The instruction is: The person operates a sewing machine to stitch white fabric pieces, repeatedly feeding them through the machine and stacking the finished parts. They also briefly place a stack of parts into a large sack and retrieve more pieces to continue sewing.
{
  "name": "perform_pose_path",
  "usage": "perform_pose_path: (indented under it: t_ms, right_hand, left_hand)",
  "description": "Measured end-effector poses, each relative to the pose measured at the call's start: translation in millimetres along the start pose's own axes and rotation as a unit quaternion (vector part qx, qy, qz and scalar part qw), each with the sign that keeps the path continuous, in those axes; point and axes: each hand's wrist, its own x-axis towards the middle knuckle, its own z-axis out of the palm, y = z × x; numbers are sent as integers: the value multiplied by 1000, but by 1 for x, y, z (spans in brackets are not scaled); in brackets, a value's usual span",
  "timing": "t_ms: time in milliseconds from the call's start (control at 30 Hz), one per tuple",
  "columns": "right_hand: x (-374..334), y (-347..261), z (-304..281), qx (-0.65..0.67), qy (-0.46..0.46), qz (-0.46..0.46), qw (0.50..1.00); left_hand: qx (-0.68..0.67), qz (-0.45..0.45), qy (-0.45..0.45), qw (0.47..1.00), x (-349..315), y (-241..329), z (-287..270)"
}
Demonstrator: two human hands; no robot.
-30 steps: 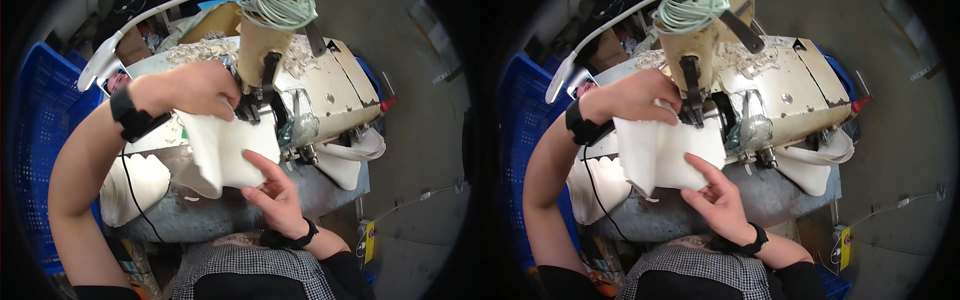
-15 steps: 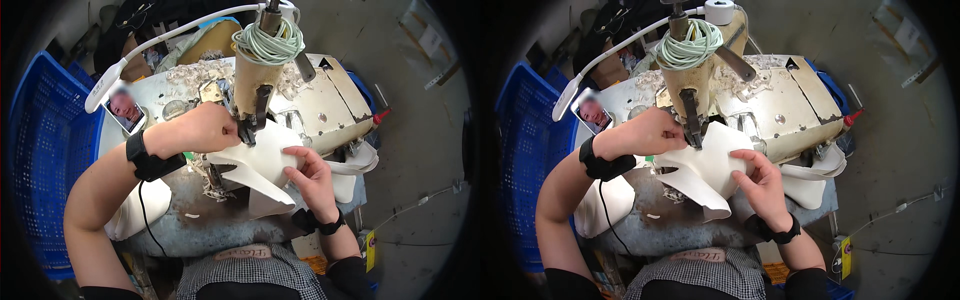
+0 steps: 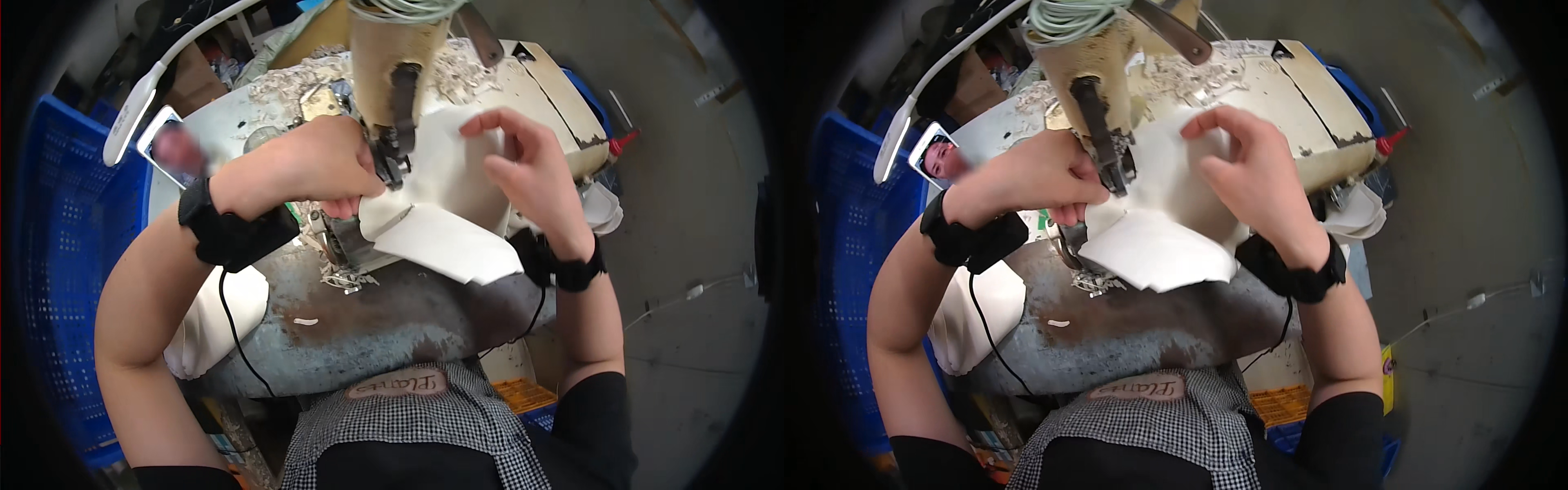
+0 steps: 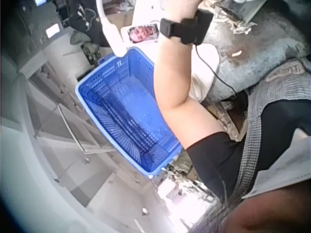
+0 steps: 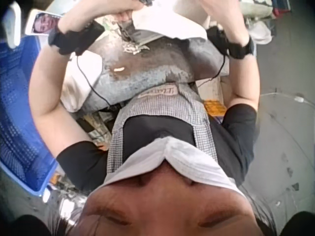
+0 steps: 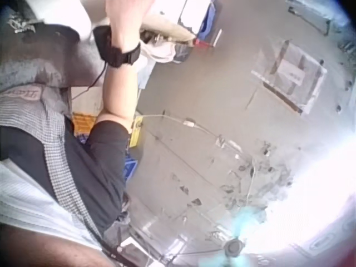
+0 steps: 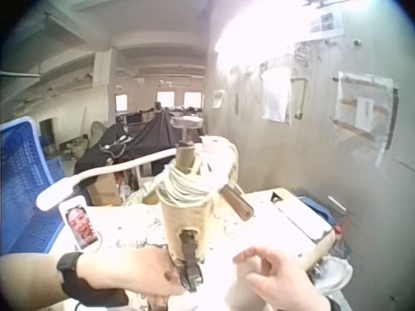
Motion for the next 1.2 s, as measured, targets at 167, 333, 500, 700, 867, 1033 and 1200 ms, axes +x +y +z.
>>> perform_pose_path:
  t_ms: [167, 333, 500, 700, 867, 1033, 1200]
  right_hand:
    - [12, -10, -18, 7, -19, -12, 1000]
    - [-13, -20, -47, 83, 5, -71, 994]
    - [-86, -40, -34, 172, 78, -162, 969]
    - [-135, -13, -3, 134, -53, -73, 987]
    - [-149, 5, 38, 233, -21, 54, 971]
    - [-147, 5, 56, 339, -9, 128, 932]
    - [-138, 4, 54, 328, 7, 135, 935]
  left_hand:
    - [39, -25, -26, 999, -2, 6, 1]
    - [-124, -39, -183, 974, -18, 6, 27]
    - [-321, 46, -229, 918, -37, 1, 68]
    - [-371, 31, -166, 913, -44, -25, 67]
    - [-276, -116, -94, 950, -38, -30, 58]
    - [-322, -166, -55, 931, -34, -23, 52]
    - [-333, -164, -58, 927, -34, -5, 40]
